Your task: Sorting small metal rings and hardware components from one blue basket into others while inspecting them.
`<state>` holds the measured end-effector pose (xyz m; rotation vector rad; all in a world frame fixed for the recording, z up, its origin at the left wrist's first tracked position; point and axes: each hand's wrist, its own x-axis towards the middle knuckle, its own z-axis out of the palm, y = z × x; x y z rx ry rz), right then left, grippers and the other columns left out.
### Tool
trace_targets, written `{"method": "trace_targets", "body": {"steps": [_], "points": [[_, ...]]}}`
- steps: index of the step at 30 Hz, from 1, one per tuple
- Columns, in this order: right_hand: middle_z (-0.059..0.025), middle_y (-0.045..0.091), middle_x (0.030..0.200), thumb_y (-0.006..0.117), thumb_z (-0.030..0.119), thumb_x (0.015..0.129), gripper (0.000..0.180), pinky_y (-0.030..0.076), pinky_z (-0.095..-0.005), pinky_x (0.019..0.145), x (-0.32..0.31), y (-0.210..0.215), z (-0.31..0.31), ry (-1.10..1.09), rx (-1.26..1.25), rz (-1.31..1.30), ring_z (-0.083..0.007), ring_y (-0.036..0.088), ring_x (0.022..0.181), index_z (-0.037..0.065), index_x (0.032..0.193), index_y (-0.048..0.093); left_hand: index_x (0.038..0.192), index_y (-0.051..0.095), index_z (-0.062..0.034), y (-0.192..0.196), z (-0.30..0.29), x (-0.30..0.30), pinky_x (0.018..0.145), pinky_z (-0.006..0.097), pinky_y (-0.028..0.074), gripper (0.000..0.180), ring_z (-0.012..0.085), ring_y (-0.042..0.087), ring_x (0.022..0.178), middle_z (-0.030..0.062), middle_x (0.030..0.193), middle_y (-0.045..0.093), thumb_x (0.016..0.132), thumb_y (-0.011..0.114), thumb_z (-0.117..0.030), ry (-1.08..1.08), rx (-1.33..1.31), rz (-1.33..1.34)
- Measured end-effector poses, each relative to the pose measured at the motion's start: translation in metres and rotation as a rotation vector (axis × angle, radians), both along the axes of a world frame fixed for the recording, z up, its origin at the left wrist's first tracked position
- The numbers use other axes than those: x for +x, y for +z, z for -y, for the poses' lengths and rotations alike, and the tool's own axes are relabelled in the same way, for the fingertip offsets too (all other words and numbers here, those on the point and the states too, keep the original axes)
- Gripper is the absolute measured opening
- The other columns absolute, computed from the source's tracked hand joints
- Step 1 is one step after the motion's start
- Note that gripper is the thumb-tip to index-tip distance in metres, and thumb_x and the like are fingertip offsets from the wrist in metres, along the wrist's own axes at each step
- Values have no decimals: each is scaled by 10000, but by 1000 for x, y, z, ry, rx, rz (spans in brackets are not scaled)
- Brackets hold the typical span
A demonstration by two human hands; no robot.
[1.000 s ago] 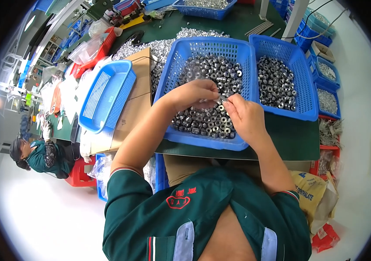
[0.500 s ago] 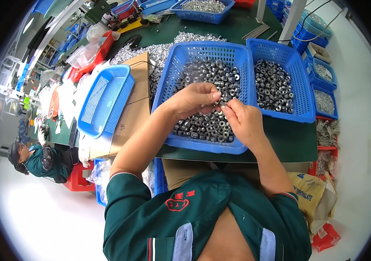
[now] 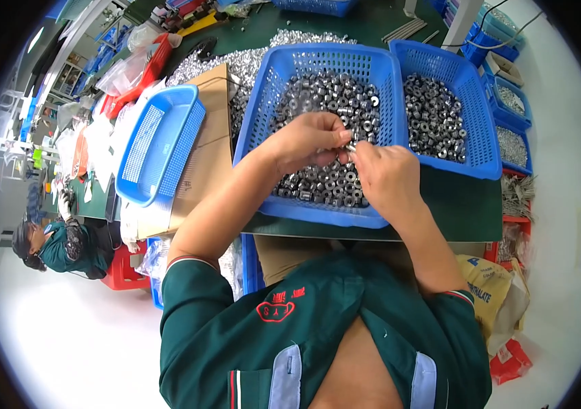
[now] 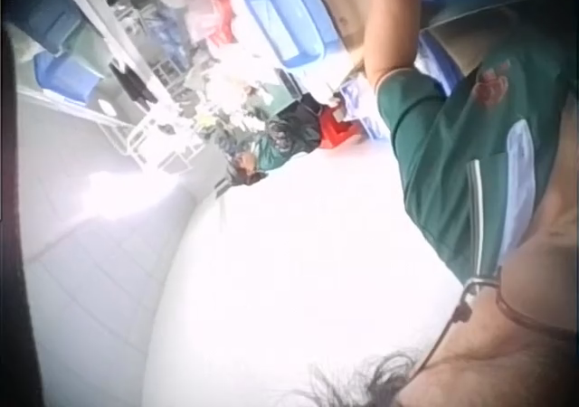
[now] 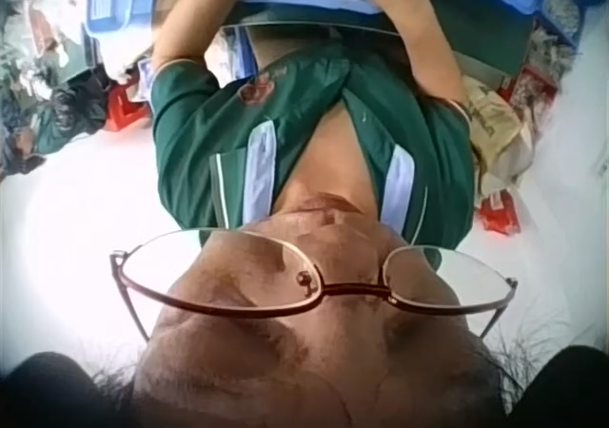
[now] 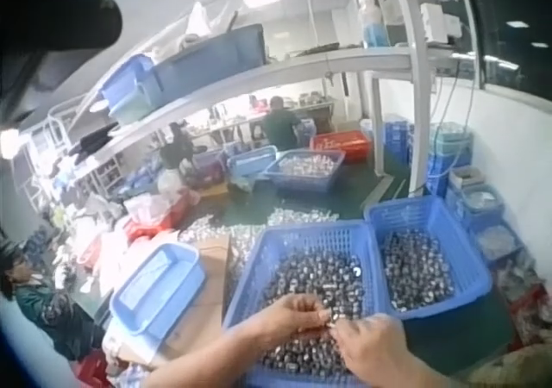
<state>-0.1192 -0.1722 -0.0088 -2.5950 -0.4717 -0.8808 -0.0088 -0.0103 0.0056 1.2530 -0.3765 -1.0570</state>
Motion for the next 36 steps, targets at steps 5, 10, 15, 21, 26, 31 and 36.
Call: {"method": "trace_targets", "body": {"steps": [5, 10, 15, 21, 26, 31, 36], "points": [[-90, 550, 550, 635, 149, 851, 202, 408, -401, 477, 1, 0, -1, -13, 86, -25, -284, 571, 508, 81, 715, 502, 858, 548, -37, -3, 1, 2, 479, 203, 335, 159, 85, 528, 577, 66, 688, 599, 931, 622, -159, -3, 4, 7], [-142, 527, 549, 584, 217, 916, 245, 388, -431, 465, 3, -7, 6, 17, 356, -222, -336, 557, 509, 65, 738, 512, 839, 530, -38, 3, 3, 0, 509, 196, 379, 160, 71, 518, 592, 53, 736, 606, 900, 653, -119, 0, -81, 256], [-149, 522, 558, 560, 254, 940, 274, 380, -436, 469, 1, -3, 4, 43, 444, -323, -348, 550, 514, 63, 749, 518, 954, 537, -49, 11, -3, 2, 477, 186, 329, 129, 75, 458, 551, 68, 763, 608, 889, 638, -95, 23, -81, 87], [-141, 520, 549, 562, 245, 938, 250, 383, -431, 466, 2, -6, 3, 36, 396, -233, -342, 555, 516, 65, 768, 528, 889, 638, -35, 15, -15, 11, 501, 220, 387, 177, 85, 496, 564, 22, 742, 610, 847, 644, -207, -233, 453, 393], [-135, 521, 545, 570, 247, 933, 256, 385, -429, 459, 1, -6, 3, 46, 389, -211, -333, 554, 507, 67, 758, 520, 812, 661, -77, -4, -10, -1, 637, 386, 484, 237, 254, 621, 694, 99, 734, 637, 756, 733, -295, -488, 834, 1197], [-134, 526, 546, 575, 252, 930, 261, 388, -429, 457, 1, -5, 3, 41, 362, -209, -331, 557, 505, 70, 751, 518, 826, 688, -114, -7, -4, -10, 696, 425, 517, 273, 307, 666, 835, 91, 816, 682, 699, 774, -339, -607, 1159, 1330], [-125, 511, 556, 563, 233, 944, 231, 374, -394, 471, 0, -7, 5, 41, 351, -220, -304, 532, 496, 55, 797, 559, 830, 699, -93, -10, 0, -14, 703, 430, 528, 301, 313, 673, 825, 111, 806, 685, 702, 777, -354, -625, 1179, 1381]]}}
